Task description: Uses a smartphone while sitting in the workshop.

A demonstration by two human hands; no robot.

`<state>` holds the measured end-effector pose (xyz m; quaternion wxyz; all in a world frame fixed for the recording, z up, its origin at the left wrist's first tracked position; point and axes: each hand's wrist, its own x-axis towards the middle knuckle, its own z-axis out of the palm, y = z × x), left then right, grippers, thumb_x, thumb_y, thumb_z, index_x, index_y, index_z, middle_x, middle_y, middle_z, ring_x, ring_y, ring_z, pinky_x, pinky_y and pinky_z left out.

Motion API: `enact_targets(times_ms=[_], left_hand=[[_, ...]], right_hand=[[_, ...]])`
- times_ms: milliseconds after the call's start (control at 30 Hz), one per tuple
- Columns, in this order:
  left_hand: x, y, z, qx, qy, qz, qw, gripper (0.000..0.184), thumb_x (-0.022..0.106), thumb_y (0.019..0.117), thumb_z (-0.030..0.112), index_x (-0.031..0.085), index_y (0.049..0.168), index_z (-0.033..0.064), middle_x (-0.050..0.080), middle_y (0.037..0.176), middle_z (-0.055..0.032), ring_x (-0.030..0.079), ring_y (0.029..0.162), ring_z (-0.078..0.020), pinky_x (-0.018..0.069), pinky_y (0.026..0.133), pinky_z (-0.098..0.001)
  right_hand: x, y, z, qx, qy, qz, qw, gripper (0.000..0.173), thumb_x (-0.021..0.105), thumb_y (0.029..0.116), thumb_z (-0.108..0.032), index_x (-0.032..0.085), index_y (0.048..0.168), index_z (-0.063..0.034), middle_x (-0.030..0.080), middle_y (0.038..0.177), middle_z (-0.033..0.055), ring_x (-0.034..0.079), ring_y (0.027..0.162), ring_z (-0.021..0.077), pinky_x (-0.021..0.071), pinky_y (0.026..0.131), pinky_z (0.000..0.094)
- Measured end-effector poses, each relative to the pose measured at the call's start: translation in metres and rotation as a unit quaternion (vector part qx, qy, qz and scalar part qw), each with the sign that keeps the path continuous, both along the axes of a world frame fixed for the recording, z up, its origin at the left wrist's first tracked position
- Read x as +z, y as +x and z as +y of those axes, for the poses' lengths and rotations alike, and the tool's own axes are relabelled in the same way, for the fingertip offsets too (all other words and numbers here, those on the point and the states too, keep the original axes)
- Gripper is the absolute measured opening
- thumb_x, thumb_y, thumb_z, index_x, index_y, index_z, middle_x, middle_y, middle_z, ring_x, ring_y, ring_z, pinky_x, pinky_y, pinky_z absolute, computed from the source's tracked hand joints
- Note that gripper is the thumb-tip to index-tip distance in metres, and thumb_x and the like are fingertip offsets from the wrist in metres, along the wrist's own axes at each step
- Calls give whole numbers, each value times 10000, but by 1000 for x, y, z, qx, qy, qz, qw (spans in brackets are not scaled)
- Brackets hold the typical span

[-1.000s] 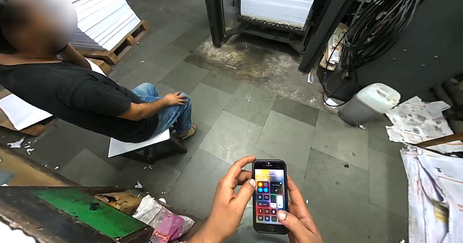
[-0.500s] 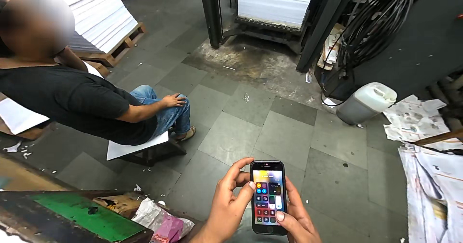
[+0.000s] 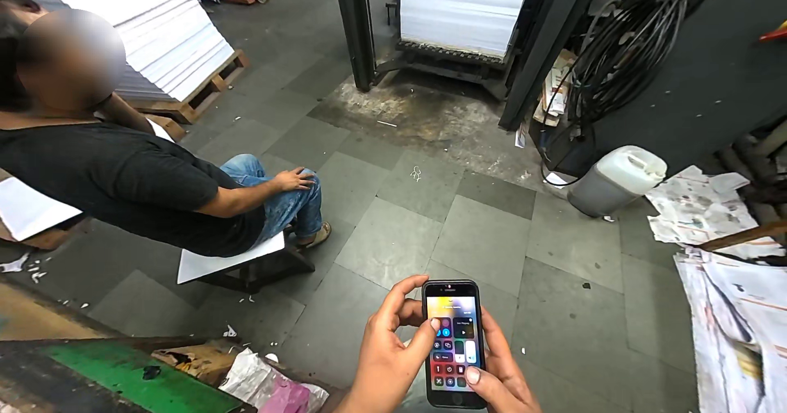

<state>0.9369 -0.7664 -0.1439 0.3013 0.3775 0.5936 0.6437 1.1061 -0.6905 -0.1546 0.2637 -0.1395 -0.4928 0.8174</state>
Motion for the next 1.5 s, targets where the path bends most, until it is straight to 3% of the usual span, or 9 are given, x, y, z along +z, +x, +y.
enact_targets(times_ms=[133, 267, 367, 700, 867, 1000, 1133, 1367, 1500], left_hand=[[1, 0, 2, 10, -11, 3, 1000, 492, 640, 925, 56, 516, 1393, -29, 764, 939, -80, 748, 843, -191, 637, 784, -323], [1, -6, 1, -13, 10, -12, 1000, 400, 481, 1013, 93, 508, 1385, -51, 752, 976, -102, 739, 865, -193, 629, 771, -335], [2, -10, 2, -3, 12, -8, 1000, 363, 436, 1022, 93, 554, 1334, -49, 746, 955, -108, 737, 857, -201, 628, 792, -352], [7, -13, 7, 23, -38, 16, 999, 262, 603, 984, 189, 635, 1183, 22, 728, 790, -37, 703, 690, -144, 597, 634, -278], [7, -10, 11, 41, -64, 38, 996, 240, 667, 944, 207, 648, 1135, 63, 722, 753, 0, 695, 656, -132, 591, 605, -274], [6, -12, 9, 13, -39, 37, 998, 315, 513, 1024, 278, 643, 1177, 36, 718, 804, -19, 703, 727, -142, 596, 665, -300], [5, -13, 7, -4, -9, 25, 1000, 356, 417, 1062, 253, 631, 1205, 8, 718, 850, -54, 711, 785, -158, 607, 737, -320], [1, -10, 3, -54, 46, 7, 997, 509, 396, 1104, 336, 476, 1420, -56, 732, 935, -103, 723, 864, -199, 615, 837, -374], [-9, -13, -3, -60, 33, 12, 998, 523, 442, 1095, 363, 471, 1425, -42, 745, 946, -89, 728, 863, -189, 621, 827, -361]], right_hand=[[1, 0, 1, 7, 4, -1, 1000, 764, 474, 976, 10, -8, 1569, 19, 472, 1482, 140, 588, 1268, 227, 530, 1045, 440], [2, -1, 1, 9, 1, 0, 1000, 763, 471, 974, 16, -5, 1570, 24, 470, 1487, 154, 582, 1277, 245, 524, 1052, 454], [2, -2, 1, 14, -3, 4, 1000, 760, 475, 974, 16, 2, 1569, 17, 476, 1483, 149, 591, 1267, 245, 528, 1046, 460], [-1, 0, -2, 17, 4, 4, 1000, 759, 480, 974, 12, 9, 1569, 17, 486, 1475, 144, 595, 1261, 238, 531, 1041, 458], [-4, 2, -2, 18, 2, 6, 1000, 758, 473, 968, 33, 8, 1565, 21, 488, 1469, 145, 593, 1263, 232, 527, 1048, 451], [-3, 4, -1, 11, 8, 4, 1000, 753, 483, 979, 8, 13, 1567, 22, 493, 1470, 142, 594, 1264, 233, 529, 1046, 450], [-2, 5, -1, 8, 8, 6, 1000, 756, 506, 989, -37, 23, 1568, 22, 498, 1468, 133, 591, 1265, 235, 528, 1047, 452], [-3, 3, 8, -17, -89, 91, 992, 769, 628, 967, -144, 159, 1576, -148, 530, 1445, 140, 612, 1233, 310, 531, 1003, 537], [13, -2, 19, -70, -93, 111, 987, 842, 655, 918, -73, 133, 1576, -133, 538, 1421, 156, 623, 1210, 343, 535, 982, 589]])
